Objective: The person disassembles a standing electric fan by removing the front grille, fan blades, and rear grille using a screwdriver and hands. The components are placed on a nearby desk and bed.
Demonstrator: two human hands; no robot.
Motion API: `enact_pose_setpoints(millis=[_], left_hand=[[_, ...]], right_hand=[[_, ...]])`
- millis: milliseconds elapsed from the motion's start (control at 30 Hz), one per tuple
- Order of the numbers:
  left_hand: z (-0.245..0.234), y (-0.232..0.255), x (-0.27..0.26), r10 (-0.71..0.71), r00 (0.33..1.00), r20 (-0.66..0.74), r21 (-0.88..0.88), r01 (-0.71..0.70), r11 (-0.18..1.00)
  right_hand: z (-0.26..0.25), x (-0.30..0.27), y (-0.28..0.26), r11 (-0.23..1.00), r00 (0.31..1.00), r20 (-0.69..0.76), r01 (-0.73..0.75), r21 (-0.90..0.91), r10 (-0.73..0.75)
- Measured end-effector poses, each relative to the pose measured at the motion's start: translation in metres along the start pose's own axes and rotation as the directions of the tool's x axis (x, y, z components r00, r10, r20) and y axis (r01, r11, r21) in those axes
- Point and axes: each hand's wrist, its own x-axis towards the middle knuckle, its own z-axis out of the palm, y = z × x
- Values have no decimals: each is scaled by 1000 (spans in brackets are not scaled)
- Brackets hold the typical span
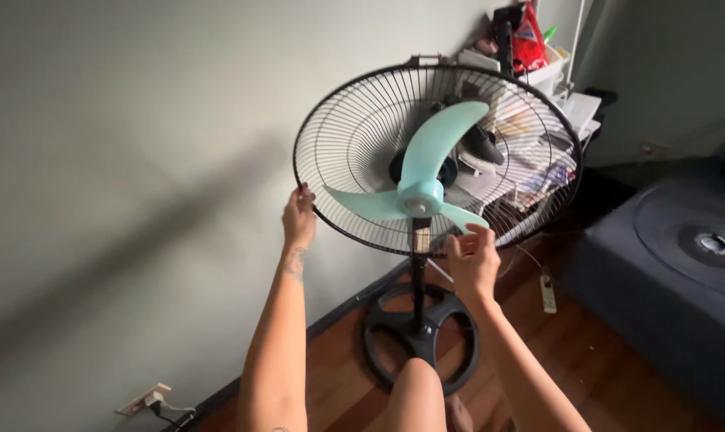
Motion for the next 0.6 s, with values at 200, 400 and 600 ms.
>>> enact_pose_setpoints(millis=[200, 400, 600], left_hand=[[-12, 41, -32, -86, 995, -40, -57, 84, 995], [-16, 79, -84, 48, 994, -99, 89, -40, 995], [3, 101, -130, 130, 985, -112, 147, -113, 983]], right_hand=[[-25, 7, 58, 995, 997, -80, -24, -94, 16], [-36, 49, 98, 993, 997, -7, 76, -93, -77], [-22, 58, 91, 1000, 998, -61, -6, -18, 5]])
